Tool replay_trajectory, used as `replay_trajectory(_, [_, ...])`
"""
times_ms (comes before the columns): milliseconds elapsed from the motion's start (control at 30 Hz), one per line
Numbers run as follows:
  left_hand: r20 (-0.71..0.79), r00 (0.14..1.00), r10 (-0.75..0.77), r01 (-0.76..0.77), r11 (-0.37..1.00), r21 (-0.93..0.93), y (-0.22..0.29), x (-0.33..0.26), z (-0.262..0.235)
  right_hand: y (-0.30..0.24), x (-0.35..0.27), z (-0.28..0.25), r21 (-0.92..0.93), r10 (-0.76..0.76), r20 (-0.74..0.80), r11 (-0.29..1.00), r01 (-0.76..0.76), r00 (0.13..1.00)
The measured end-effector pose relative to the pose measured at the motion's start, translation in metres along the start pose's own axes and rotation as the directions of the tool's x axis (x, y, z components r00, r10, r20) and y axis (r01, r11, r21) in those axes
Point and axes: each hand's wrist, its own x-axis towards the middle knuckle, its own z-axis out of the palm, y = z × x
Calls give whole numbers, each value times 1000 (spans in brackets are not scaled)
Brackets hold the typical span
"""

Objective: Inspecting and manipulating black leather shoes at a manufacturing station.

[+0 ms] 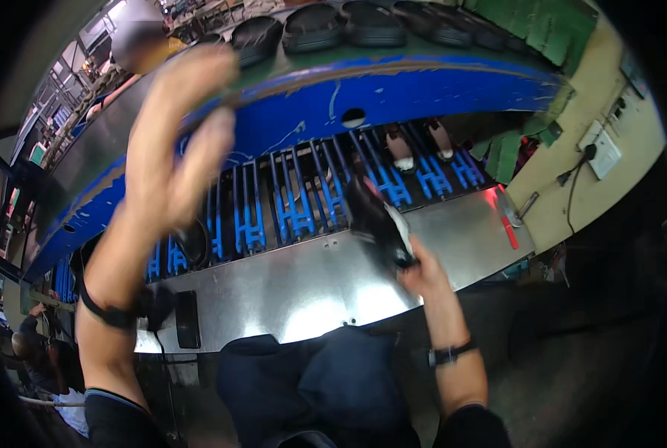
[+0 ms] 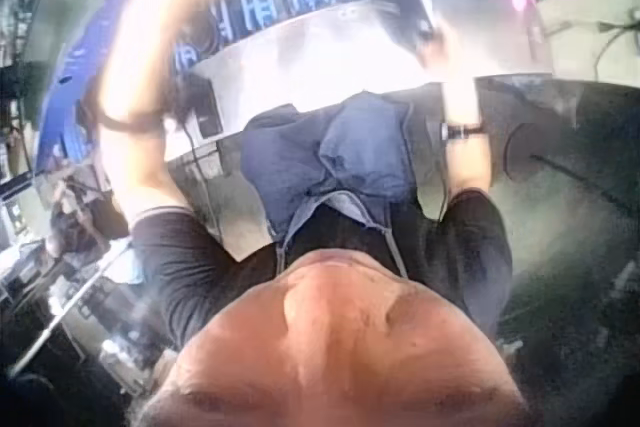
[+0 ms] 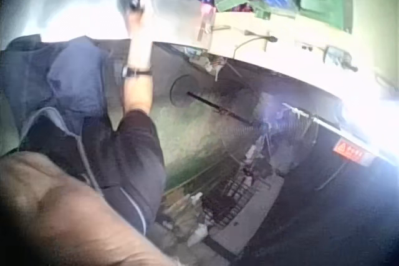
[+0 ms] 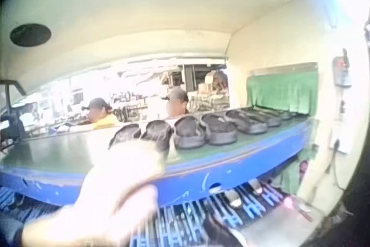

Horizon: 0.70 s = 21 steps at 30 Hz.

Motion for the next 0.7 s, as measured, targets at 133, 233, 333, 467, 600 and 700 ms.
replay_trajectory(133, [284, 772, -569, 407, 786, 466, -102, 11, 13, 43, -98, -16, -73, 37, -255, 996, -58, 966])
replay_trajectory(233, [309, 778, -547, 378, 801, 465, -82, 22, -3, 63, -144, -21, -751, -505, -203, 630, 198, 839])
replay_trajectory(333, [119, 893, -434, 424, 900, 100, -10, 7, -30, 69, -165, -18, -962, -620, 255, -241, 128, 742])
replay_trajectory(467, [251, 960, -123, 133, 991, -23, 135, -17, -79, 32, -160, -9, -869, -573, 469, -436, 235, 672])
replay_trajectory(600, [719, 693, -43, 258, 947, -193, 292, -106, -106, -26, -199, 116, -739, -508, 671, -522, 426, 540])
replay_trajectory(700, [660, 688, -302, 575, 782, -241, 402, -242, -62, -18, -230, 171, -720, -467, 686, -328, 611, 558])
